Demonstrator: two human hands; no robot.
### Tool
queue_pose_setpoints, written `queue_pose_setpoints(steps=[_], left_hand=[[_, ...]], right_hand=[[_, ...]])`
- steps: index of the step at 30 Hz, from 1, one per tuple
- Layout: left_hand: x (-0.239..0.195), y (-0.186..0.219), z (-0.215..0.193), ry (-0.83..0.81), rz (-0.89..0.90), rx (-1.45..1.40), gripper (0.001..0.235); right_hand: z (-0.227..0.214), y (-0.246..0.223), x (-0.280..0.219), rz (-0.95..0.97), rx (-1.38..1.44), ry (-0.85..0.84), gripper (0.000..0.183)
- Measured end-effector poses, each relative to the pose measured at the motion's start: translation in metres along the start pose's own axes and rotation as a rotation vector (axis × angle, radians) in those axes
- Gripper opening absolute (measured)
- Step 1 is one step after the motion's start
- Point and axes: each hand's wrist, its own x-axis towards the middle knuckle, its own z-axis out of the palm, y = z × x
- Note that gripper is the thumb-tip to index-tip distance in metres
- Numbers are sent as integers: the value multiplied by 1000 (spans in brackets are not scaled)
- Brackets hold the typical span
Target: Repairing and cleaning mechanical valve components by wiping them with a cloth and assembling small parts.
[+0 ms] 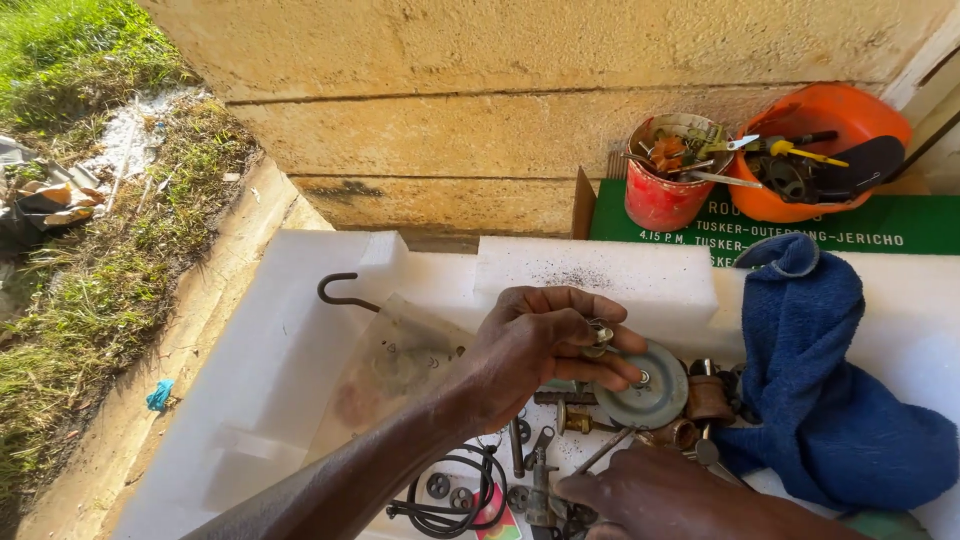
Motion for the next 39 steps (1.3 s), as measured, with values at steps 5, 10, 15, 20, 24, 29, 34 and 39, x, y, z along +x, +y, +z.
queue_pose_setpoints(steps=[5, 10, 15, 20, 24, 29, 34, 39], left_hand=[[10, -10, -19, 14, -8, -11, 21], [9, -3, -30, 14, 3, -56, 19], [7, -5, -31, -2, 7, -64, 21], [8, -11, -31, -43, 48, -72, 20], [2, -1, -26, -53, 94, -51, 19], [15, 7, -17, -60, 123, -104, 21], [31, 11, -1, -68, 103, -114, 23], [39, -1, -2, -75, 47, -134, 22]], right_hand=[[-6, -12, 13, -9, -239, 28, 42], [-40, -46, 22, 114, -181, -180, 67], [-3, -23, 36, -72, -237, 73, 22], [-12, -25, 31, 43, -206, 22, 39], [-23, -19, 9, 307, -2, 348, 36], [-71, -36, -27, 854, 245, 402, 25], [-79, -21, -48, 940, 683, 602, 29], [-38, 18, -47, 907, 277, 326, 32]])
